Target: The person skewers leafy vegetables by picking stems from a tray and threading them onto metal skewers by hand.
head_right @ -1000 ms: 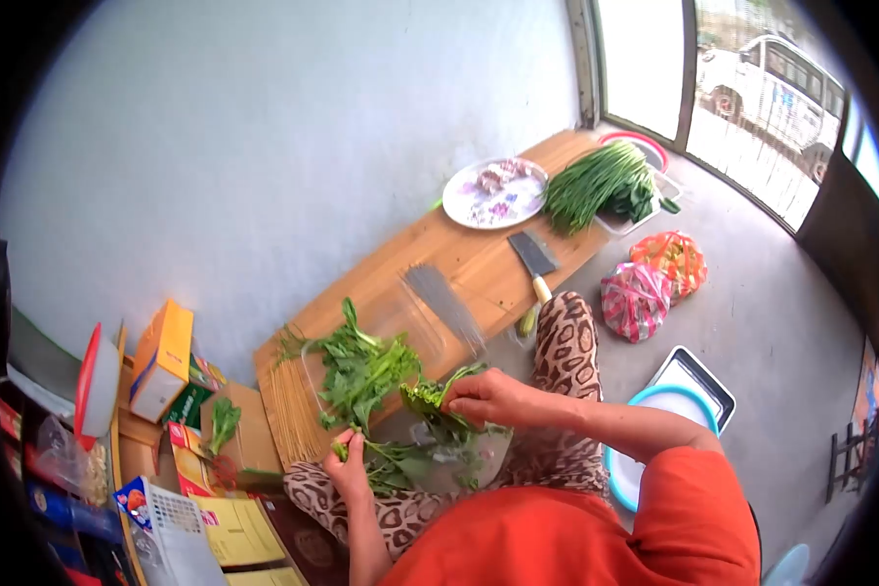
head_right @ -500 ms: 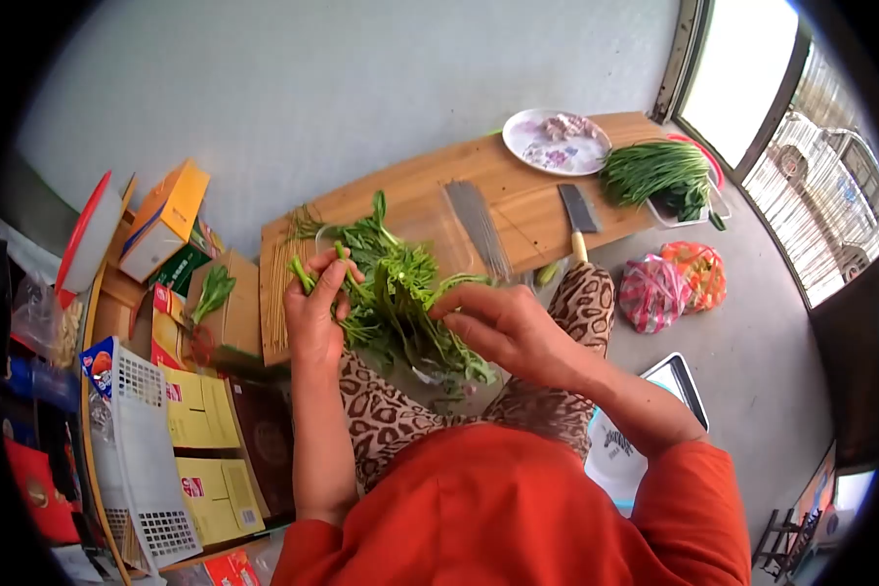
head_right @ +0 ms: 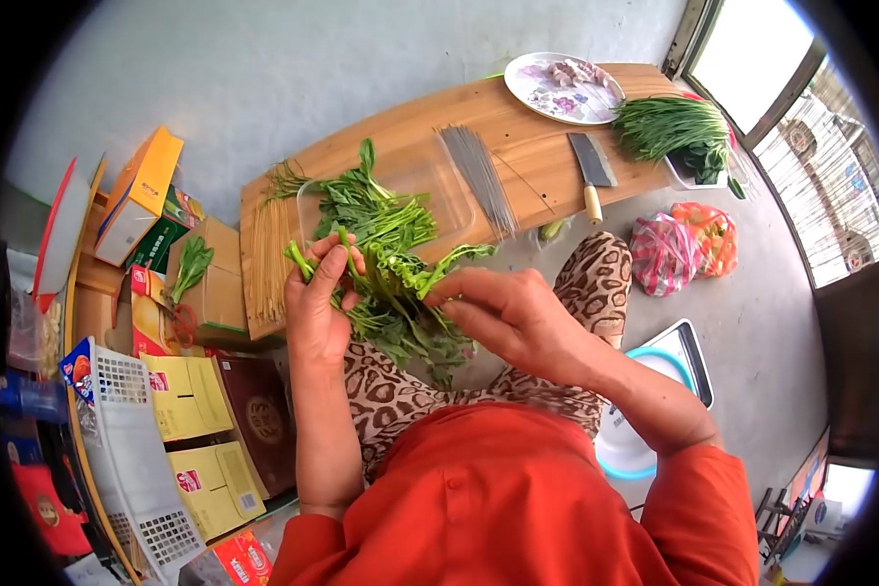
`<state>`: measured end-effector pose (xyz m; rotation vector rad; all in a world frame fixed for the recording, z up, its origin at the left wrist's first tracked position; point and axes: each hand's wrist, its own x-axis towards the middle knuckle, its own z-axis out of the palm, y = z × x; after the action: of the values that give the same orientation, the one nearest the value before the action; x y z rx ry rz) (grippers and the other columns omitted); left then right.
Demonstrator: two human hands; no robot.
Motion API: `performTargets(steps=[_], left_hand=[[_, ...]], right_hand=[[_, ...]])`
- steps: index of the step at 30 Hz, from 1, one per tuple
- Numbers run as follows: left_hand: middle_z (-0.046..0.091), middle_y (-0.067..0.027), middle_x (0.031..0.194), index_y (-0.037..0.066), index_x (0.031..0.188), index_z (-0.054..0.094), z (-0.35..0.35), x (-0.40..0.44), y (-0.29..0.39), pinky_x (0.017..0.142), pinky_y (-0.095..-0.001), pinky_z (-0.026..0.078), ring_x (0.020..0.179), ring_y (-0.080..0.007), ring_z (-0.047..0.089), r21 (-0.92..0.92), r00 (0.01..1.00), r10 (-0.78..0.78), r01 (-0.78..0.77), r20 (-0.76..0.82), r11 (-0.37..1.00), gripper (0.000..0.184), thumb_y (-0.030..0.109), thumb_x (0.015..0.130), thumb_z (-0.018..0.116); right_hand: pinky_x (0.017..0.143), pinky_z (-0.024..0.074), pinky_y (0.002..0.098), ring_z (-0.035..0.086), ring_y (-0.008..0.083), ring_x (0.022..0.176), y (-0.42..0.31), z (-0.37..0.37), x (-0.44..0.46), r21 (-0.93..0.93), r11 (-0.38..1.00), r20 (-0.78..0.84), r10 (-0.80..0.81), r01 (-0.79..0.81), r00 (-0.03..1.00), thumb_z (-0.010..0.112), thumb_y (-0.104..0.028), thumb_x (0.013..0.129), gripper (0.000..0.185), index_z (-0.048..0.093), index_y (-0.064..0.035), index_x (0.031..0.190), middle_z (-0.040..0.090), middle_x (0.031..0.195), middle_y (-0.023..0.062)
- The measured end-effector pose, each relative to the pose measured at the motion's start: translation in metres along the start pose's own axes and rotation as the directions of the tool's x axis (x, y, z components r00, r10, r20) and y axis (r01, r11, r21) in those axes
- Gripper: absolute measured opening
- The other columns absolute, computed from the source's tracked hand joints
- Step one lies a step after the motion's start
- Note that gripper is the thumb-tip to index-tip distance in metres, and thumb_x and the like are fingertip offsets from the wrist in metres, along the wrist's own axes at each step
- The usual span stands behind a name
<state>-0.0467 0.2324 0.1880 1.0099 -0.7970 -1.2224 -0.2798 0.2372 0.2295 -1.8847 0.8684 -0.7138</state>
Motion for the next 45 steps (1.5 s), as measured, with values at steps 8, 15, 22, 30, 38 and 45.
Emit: performTargets(steps=[8,15,22,30,38,45], left_hand=[[0.063,0.0015,0.079,0.007,0.101,0.066,-0.004,0.002,-0.004,0.049,-0.0205,0.03,0.072,-0.005,0.054,-0.033,0.999,-0.03,0.03,-0.009,0.999,0.019,0.019,0.087,0.067],[0.063,0.0018,0.083,0.006,0.101,0.066,-0.006,0.003,-0.007,0.049,-0.0197,0.03,0.073,-0.0053,0.055,-0.021,0.999,-0.04,0.04,-0.013,0.999,0.02,0.02,0.087,0.066],[0.063,0.0021,0.083,0.006,0.103,0.066,-0.009,0.004,-0.009,0.05,-0.0198,0.03,0.075,-0.0053,0.056,-0.033,0.999,-0.038,0.038,-0.001,0.999,0.02,0.02,0.088,0.065],[0.064,0.0013,0.084,0.005,0.102,0.066,-0.016,0.002,-0.007,0.05,-0.0191,0.031,0.075,-0.0054,0.057,-0.01,0.999,-0.035,0.035,0.021,0.999,0.021,0.02,0.088,0.065],[0.066,-0.0019,0.084,0.001,0.101,0.065,-0.017,-0.001,0.0,0.05,-0.0173,0.033,0.072,-0.0055,0.058,0.028,1.0,-0.03,0.03,0.001,0.999,0.021,0.016,0.085,0.068],[0.066,-0.0028,0.083,0.001,0.098,0.066,-0.021,-0.001,0.002,0.049,-0.0172,0.033,0.07,-0.0054,0.057,0.052,0.998,-0.041,0.039,0.043,0.998,0.02,0.016,0.084,0.069]], right_hand=[[0.047,0.0353,0.0247,0.041,0.0059,0.052,0.011,0.006,0.005,0.012,1.0,0.015,0.024,-0.024,1.0,0.052,-0.013,0.094,0.017,0.062,-0.0037,0.105,0.044,0.059,-0.0009],[0.058,0.0452,0.0328,0.056,0.0209,0.061,0.006,0.005,0.009,0.005,0.99,0.047,0.137,-0.138,0.989,0.055,-0.009,0.089,0.016,0.062,-0.002,0.102,0.059,0.07,0.0129],[0.059,0.0458,0.0333,0.058,0.0222,0.062,0.006,0.007,0.011,0.007,0.991,0.053,0.133,-0.133,0.99,0.055,-0.009,0.089,0.017,0.062,-0.0015,0.102,0.06,0.071,0.0138],[0.059,0.0458,0.0334,0.058,0.0219,0.061,0.007,0.009,0.011,0.003,0.99,0.064,0.139,-0.14,0.988,0.056,-0.009,0.089,0.017,0.063,-0.0017,0.103,0.06,0.07,0.0136],[0.049,0.0379,0.0245,0.043,0.0059,0.053,0.012,0.013,0.008,0.016,0.999,0.052,0.04,-0.041,0.998,0.052,-0.011,0.094,0.017,0.062,-0.0017,0.103,0.048,0.062,0.0005],[0.057,0.0456,0.0327,0.058,0.0207,0.06,0.006,0.01,0.008,-0.001,0.991,0.095,0.13,-0.131,0.987,0.056,-0.009,0.089,0.017,0.063,-0.0017,0.103,0.06,0.07,0.0124]])
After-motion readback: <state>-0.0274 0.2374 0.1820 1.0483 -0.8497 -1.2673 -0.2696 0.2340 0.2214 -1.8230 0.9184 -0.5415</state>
